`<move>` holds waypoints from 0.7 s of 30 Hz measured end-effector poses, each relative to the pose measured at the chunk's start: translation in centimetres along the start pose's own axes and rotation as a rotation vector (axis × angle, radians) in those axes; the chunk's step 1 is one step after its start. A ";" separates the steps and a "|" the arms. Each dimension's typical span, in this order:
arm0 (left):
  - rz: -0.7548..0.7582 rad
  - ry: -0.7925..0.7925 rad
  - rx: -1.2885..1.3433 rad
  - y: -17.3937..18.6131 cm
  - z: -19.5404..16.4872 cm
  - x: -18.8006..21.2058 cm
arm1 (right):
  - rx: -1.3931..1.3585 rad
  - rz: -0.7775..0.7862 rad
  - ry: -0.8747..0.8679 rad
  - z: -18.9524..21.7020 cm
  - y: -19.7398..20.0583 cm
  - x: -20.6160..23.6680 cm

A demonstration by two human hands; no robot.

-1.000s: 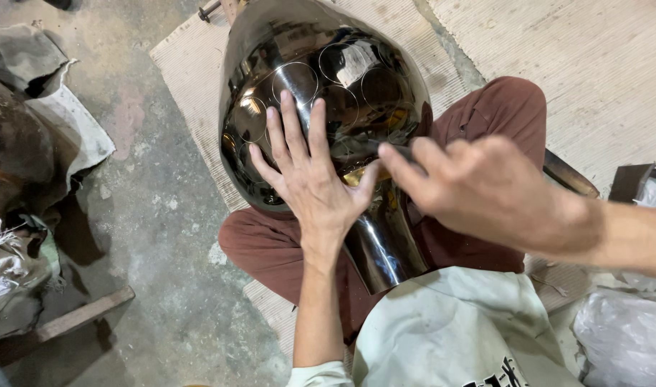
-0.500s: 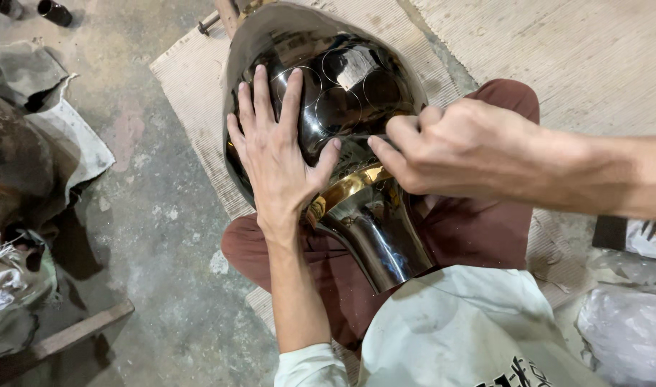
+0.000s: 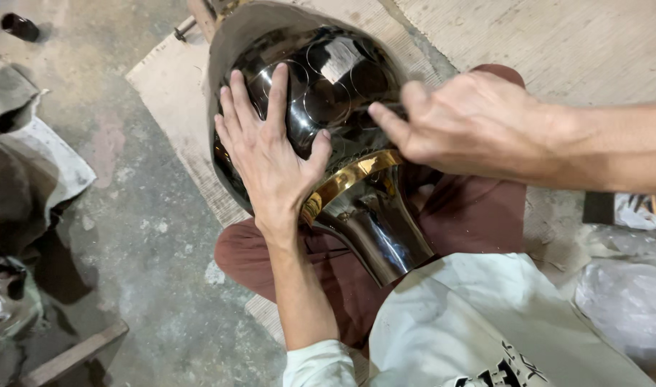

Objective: The person sits on a mat and uses a small metal tool to engrave circular patterns on the surface of a large, shiny, dark-colored vase. They hold the vase steady with one hand while carefully tracing the outlines of the circles with the tool in the other hand.

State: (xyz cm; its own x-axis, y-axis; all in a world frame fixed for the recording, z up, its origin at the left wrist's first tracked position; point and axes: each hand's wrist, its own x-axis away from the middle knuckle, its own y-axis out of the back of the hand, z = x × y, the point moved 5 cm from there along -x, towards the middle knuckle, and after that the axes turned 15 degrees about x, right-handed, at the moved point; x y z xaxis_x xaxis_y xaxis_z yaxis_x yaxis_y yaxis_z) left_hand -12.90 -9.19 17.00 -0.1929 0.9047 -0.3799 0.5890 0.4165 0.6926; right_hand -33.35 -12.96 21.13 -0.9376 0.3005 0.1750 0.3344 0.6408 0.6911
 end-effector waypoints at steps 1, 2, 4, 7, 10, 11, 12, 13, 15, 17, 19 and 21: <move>-0.005 -0.001 0.004 -0.1 0.0 0.0 | -0.058 0.076 -0.031 0.3 -0.4 0.3; -0.011 -0.005 0.008 -0.2 0.0 0.0 | -0.104 0.079 -0.083 0.6 -0.3 0.4; -0.022 -0.006 -0.001 -0.4 0.0 -0.2 | -0.194 0.081 -0.186 1.1 0.1 0.5; -0.022 -0.007 -0.013 -0.6 0.0 -0.4 | -0.410 0.211 -0.270 1.5 0.4 0.3; -0.040 -0.013 -0.018 -0.9 0.0 -0.6 | -0.566 0.344 -0.347 1.4 0.9 -0.2; -0.045 -0.016 -0.021 -1.0 0.0 -0.6 | -0.652 0.423 -0.372 1.4 0.8 -0.2; -0.050 -0.018 -0.022 -1.1 0.1 -0.7 | -0.737 0.502 -0.399 1.4 0.7 -0.2; -0.054 -0.018 -0.020 -1.2 0.2 -0.7 | -0.822 0.583 -0.423 1.5 0.6 0.0; -0.053 -0.015 -0.021 -1.5 0.4 -0.7 | -0.991 0.461 -0.531 1.1 1.1 -0.1; -0.053 -0.011 -0.026 -1.8 0.7 -0.9 | -1.128 0.398 -0.599 0.8 0.8 -0.2; -0.051 -0.018 -0.031 -2.0 0.9 -1.0 | -1.247 0.400 -0.626 0.5 -0.1 -0.4; -0.064 -0.077 -0.040 -1.7 0.6 -1.0 | -1.400 0.532 -0.690 0.5 -1.7 -0.7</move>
State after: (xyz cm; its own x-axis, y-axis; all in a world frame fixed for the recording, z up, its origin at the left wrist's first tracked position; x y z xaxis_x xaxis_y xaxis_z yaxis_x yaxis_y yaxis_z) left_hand -13.28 -10.88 15.82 -0.1675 0.8672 -0.4689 0.5450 0.4778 0.6890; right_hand -33.24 -13.90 19.53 -0.4081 0.7480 0.5234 -0.1157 -0.6111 0.7831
